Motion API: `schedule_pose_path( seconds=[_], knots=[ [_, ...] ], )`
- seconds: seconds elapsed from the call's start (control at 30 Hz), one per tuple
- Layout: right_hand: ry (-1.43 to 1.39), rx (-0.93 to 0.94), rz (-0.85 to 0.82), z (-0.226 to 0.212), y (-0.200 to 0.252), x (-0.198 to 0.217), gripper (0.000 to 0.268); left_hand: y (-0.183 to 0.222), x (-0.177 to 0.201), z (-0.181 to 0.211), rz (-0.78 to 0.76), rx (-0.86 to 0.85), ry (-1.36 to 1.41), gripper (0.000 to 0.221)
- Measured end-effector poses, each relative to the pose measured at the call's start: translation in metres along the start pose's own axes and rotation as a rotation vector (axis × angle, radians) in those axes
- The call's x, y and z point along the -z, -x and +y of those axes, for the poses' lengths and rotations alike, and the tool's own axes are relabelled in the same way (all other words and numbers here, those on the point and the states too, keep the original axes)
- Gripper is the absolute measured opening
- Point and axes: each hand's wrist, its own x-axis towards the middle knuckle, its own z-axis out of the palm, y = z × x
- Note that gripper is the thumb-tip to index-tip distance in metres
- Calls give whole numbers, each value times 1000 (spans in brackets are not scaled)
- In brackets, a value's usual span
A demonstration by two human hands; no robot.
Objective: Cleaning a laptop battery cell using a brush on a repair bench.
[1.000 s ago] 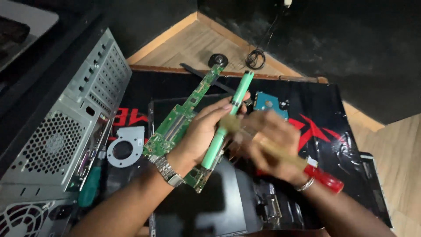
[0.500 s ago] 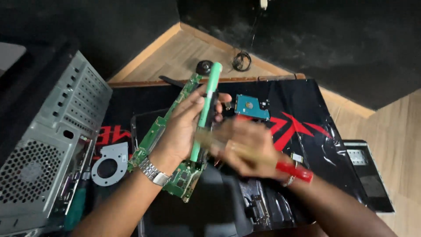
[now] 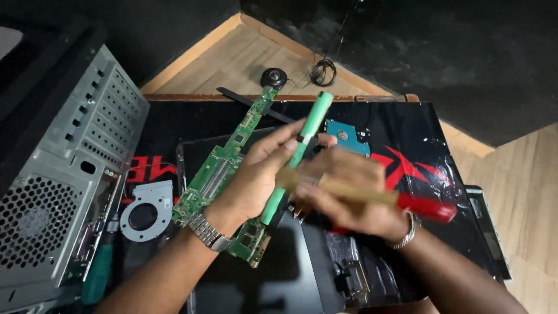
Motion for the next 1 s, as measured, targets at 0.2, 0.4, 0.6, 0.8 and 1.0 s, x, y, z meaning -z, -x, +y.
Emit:
schedule_pose_path(
  seconds=[0.2, 0.4, 0.6, 0.8, 1.0],
  knots=[
    [119, -171, 127, 2, -6, -1, 16, -3, 7, -17, 307, 176, -85, 45],
    [365, -343, 311, 31, 8, 9, 30, 8, -12, -5, 207, 173, -229, 58],
    [356, -344, 325, 37, 15, 9, 27, 10, 2, -3, 26, 94, -310, 63],
    [339, -337, 343, 43, 14, 15, 24, 5, 12, -10, -7, 82, -164, 57],
    [319, -355, 365, 30, 6, 9, 23, -1, 15, -17, -41, 142, -126, 56]
  ],
)
